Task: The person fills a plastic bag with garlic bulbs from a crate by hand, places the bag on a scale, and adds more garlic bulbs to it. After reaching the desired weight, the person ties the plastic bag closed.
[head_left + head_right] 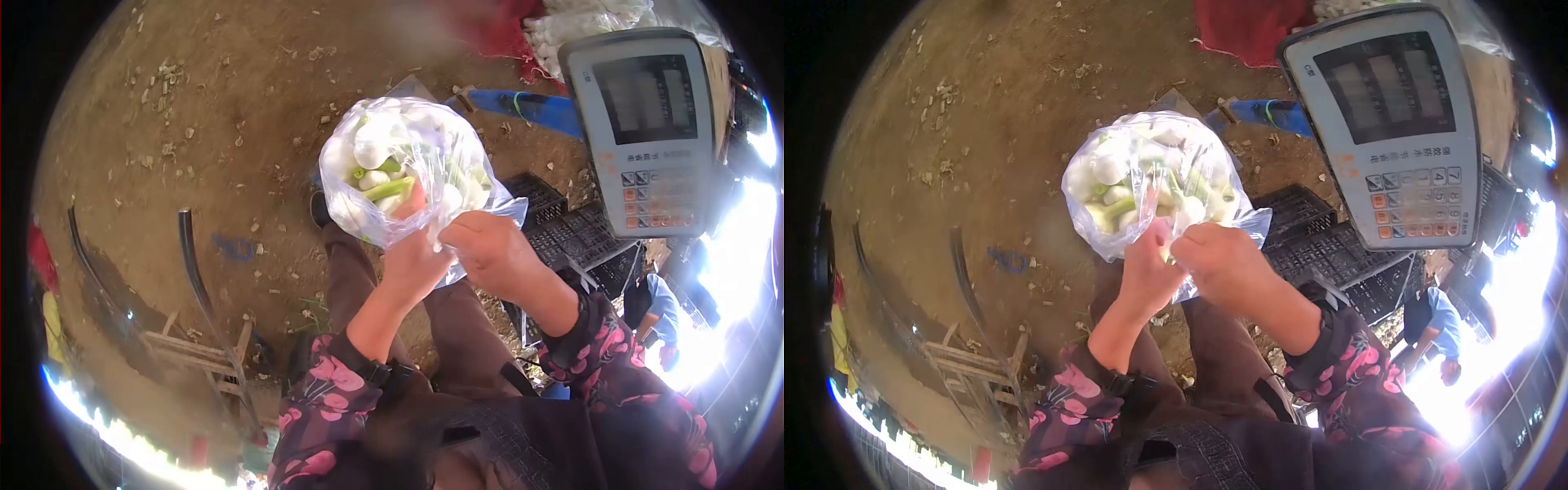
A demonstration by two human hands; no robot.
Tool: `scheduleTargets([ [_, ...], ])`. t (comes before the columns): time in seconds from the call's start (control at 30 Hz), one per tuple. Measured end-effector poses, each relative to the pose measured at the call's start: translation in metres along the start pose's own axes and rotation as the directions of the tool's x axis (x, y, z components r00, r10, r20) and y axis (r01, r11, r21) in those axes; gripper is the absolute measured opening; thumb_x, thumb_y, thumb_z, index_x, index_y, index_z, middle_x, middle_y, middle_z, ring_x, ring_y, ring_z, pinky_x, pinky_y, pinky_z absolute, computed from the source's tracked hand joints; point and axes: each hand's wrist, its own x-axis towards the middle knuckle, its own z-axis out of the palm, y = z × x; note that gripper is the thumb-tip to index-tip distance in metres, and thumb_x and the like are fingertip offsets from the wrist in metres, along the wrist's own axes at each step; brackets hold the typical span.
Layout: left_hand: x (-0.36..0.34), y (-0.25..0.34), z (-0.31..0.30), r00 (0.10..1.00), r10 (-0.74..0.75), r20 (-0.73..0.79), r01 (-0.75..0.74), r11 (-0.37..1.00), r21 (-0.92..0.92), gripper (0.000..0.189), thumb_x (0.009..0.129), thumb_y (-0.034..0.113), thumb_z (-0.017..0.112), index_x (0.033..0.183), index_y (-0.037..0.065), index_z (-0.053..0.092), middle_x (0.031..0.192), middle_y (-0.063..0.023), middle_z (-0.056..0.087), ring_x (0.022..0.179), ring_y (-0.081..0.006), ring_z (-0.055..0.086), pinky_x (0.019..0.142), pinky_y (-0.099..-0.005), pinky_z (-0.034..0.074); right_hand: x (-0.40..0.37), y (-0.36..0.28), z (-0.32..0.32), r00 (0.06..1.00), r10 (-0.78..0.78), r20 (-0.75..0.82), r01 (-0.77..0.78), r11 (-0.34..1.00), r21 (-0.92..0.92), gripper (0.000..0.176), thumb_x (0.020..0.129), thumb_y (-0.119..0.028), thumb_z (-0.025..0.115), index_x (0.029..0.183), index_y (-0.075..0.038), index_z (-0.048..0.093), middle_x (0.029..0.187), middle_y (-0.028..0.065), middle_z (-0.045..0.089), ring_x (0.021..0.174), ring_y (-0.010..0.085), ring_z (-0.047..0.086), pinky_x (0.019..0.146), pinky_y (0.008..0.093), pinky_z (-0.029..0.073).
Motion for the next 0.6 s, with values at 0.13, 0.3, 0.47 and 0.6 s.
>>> scheduleTargets([
  [0.13, -0.001, -0.009, 0.007, 0.991, 0.128, -0.034, -0.121, 0.978, 0.172, 0.047, 0.082, 0.014, 0.067, 0.126, 0.003, 0.053, 0.088, -0.0089, 0.062, 0.078, -0.0211, 0.061, 0.072, -0.0288, 0.047, 0.011, 0.002, 0.000, 0.996, -0.070, 0.047, 0.068, 0.997, 0.030, 0.027, 0.064, 0.009, 0.058, 0.088, -0.003, 0.061, 0.077, 0.0108, 0.059, 0.070, 0.0312, 0.058, 0.059, 0.0375, 0.048],
  [0.3, 0.003, -0.002, 0.000, 0.991, 0.136, 0.000, -0.136, 0.987, 0.090, 0.029, 0.095, 0.013, 0.054, 0.123, 0.006, 0.056, 0.093, -0.0097, 0.063, 0.082, -0.0181, 0.062, 0.075, -0.0280, 0.048, 0.019, -0.003, -0.025, 0.984, 0.148, 0.095, -0.174, 0.898, 0.404, 0.030, 0.075, 0.001, 0.063, 0.103, -0.008, 0.064, 0.081, 0.0086, 0.060, 0.077, 0.0230, 0.061, 0.064, 0.0318, 0.050],
  [0.47, 0.006, 0.002, -0.011, 0.999, 0.004, 0.045, 0.005, 0.980, -0.197, 0.025, 0.084, -0.003, 0.050, 0.108, 0.001, 0.059, 0.090, -0.0132, 0.061, 0.084, -0.0292, 0.057, 0.077, -0.0361, 0.044, 0.031, 0.020, -0.011, 0.988, 0.133, -0.077, -0.101, 0.940, 0.327, 0.019, 0.079, -0.001, 0.065, 0.097, -0.007, 0.066, 0.079, 0.0081, 0.061, 0.081, 0.0197, 0.062, 0.067, 0.0313, 0.050],
  [0.6, 0.008, 0.001, -0.025, 0.934, -0.223, 0.281, 0.323, 0.863, -0.388, 0.019, 0.089, 0.001, 0.052, 0.107, 0.001, 0.059, 0.089, -0.0067, 0.062, 0.081, -0.0149, 0.057, 0.073, -0.0287, 0.045, 0.028, 0.025, 0.005, 0.938, 0.346, 0.004, -0.313, 0.843, 0.437, 0.008, 0.079, -0.002, 0.066, 0.087, -0.004, 0.065, 0.077, 0.0108, 0.061, 0.075, 0.0291, 0.062, 0.067, 0.0349, 0.050],
])
